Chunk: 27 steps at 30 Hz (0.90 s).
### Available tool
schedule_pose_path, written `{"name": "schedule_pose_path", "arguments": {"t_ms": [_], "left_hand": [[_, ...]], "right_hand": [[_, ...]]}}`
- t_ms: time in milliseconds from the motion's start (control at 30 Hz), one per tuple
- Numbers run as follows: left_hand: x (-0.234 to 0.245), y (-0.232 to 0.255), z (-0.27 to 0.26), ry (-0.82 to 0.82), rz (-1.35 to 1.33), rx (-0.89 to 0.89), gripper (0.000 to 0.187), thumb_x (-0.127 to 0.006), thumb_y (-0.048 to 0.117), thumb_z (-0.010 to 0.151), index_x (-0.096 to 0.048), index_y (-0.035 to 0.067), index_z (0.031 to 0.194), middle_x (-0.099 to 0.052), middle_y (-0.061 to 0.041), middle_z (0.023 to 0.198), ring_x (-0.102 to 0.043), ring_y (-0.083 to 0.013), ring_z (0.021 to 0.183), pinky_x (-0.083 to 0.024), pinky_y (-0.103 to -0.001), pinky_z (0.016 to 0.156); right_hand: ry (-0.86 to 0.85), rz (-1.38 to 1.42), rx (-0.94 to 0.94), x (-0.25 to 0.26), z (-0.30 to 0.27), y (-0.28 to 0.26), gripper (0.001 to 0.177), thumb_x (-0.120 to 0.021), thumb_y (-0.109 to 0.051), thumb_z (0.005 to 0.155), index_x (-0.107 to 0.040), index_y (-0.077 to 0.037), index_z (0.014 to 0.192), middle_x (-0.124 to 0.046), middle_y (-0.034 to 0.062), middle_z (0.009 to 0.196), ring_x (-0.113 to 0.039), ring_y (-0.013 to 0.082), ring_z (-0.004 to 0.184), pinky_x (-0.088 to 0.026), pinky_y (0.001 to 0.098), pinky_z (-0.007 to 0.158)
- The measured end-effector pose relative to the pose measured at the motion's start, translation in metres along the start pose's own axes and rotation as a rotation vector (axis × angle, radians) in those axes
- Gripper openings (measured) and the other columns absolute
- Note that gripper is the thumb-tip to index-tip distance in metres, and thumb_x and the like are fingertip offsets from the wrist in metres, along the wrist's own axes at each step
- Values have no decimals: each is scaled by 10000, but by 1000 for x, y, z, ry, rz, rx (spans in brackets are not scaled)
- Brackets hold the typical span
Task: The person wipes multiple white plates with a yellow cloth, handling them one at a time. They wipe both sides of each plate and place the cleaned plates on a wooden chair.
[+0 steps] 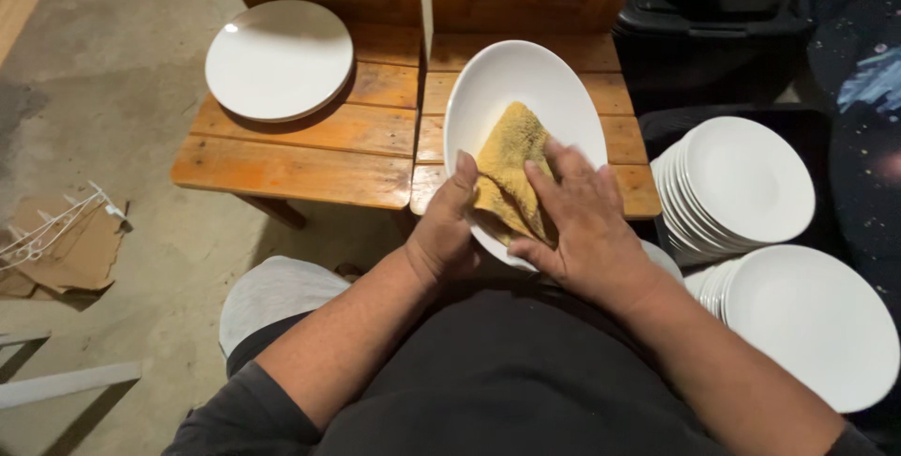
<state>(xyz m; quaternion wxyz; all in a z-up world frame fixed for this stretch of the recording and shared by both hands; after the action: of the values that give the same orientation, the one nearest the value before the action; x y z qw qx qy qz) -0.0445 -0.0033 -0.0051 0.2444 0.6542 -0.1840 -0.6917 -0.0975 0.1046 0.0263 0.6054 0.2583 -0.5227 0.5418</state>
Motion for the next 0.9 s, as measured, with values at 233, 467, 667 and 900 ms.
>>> {"name": "schedule_pose_path", "arguments": {"t_ms": [233,467,667,900], "left_hand": [[-3,3,-9,-49,177,-2,875,-429,695,960,-387,42,1540,-588,-147,1416,-600,-273,1312,-522,-409,1099],[-14,-15,-14,-83,316,32,917,-482,712,974,-407,-20,1521,-615,-179,1342,-635,-276,1220,-538,-387,1039],[-9,11,-8,-46,313,-130,902,-429,711,962,-365,22,1541,-585,-148,1388,-604,-248,1278,-529,-362,1066],[10,22,-9,121,724,-161,991,-260,796,1020,-488,-47,1489,-598,-200,1283,-603,-243,1189,-525,-338,1037]], "right_hand": [[170,-12,218,-14,10,-24,832,-374,-654,998,-257,-149,1649,-143,239,1729,-121,434,1613,-132,607,1291],[285,38,60,41,58,33,660,-549,-225,960,-458,-76,1597,-79,305,1695,-105,457,1603,-142,514,1322],[130,121,187,17,40,-34,733,-481,-107,849,-426,-129,1580,-237,164,1736,-174,345,1644,-137,508,1355],[187,191,393,15,15,-60,653,-497,-337,1060,-274,-133,1638,-171,169,1725,-128,382,1621,-98,505,1340]]}}
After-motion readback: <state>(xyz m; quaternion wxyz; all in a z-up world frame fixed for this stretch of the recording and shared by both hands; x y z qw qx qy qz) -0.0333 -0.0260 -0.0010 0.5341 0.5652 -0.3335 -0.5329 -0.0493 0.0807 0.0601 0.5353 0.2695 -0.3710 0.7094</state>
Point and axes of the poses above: each hand's wrist, its own z-axis towards the middle knuckle, its own x-axis out of the back of the hand, y = z × x, the point moved 9 cm from there along z, towards the middle knuckle
